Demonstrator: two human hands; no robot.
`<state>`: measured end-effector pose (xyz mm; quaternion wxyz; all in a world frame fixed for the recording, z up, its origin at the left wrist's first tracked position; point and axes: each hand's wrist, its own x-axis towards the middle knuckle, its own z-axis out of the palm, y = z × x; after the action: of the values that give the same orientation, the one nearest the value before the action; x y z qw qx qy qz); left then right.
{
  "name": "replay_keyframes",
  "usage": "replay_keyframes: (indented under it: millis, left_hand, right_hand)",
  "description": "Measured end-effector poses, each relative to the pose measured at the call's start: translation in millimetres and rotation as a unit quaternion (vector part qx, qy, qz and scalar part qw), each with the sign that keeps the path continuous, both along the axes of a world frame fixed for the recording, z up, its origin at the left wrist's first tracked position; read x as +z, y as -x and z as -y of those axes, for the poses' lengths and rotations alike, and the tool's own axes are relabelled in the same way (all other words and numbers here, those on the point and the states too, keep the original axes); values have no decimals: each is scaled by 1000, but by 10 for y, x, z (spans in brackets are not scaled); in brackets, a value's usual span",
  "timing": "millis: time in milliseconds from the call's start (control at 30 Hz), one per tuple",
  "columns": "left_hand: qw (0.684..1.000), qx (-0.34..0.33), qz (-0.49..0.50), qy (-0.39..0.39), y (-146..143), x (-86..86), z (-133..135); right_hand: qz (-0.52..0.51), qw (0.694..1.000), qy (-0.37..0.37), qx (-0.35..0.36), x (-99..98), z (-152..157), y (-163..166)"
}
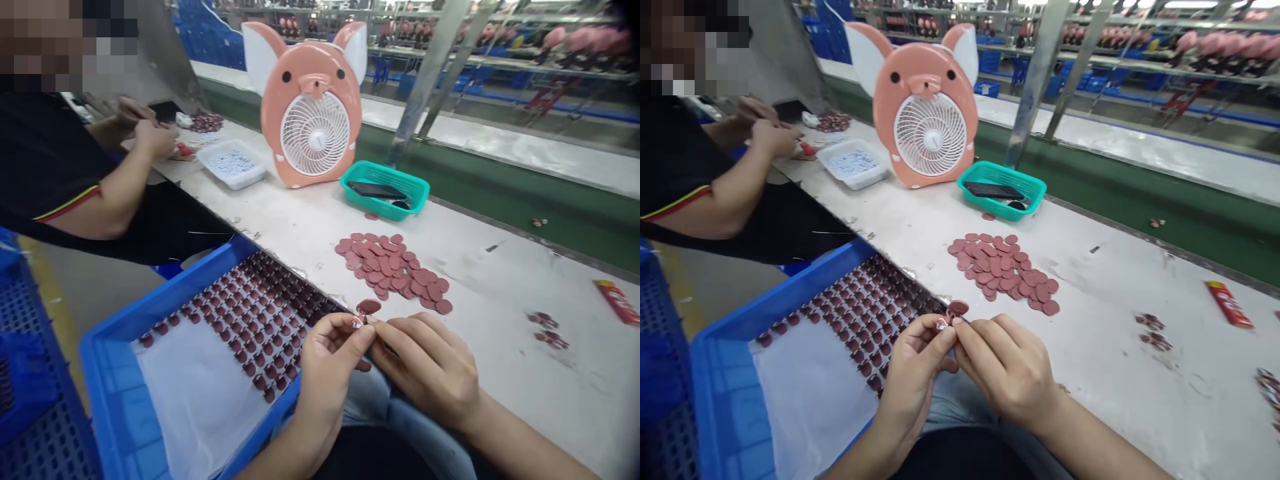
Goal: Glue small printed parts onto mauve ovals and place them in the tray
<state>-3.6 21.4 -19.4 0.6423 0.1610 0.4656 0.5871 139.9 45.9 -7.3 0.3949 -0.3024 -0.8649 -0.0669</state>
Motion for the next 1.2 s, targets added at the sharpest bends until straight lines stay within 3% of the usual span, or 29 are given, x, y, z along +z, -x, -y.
replay_keyframes:
  millis: [233, 367, 467, 533, 633, 700, 933, 1200]
  left_hand:
    - [996, 58, -62, 32, 307, -80, 7]
    - [971, 132, -189, 59, 916, -410, -18]
    - [913, 208, -336, 99, 1645, -827, 15]
    - [860, 223, -438, 142, 2152, -1107, 57]
    - [789, 165, -557, 201, 2766, -1436, 103]
    - [753, 112, -607, 229, 3030, -1585, 103]
    - [677, 3, -689, 259, 3328, -1830, 4]
    - [653, -16, -704, 277, 3365, -1930, -47]
  right_hand:
    - [24, 998, -17, 54, 63, 76, 255]
    - [27, 996, 8, 79, 119, 189, 199]
    - [13, 998, 29, 57, 49, 205, 66]
    - [8, 998, 38, 46, -39, 201, -26]
    - [15, 998, 55, 35, -164, 205, -129]
    - [21, 998, 62, 25, -218, 215, -171]
    - [25, 998, 66, 4, -285, 208, -252]
    - [24, 997, 68, -3, -322, 207, -287]
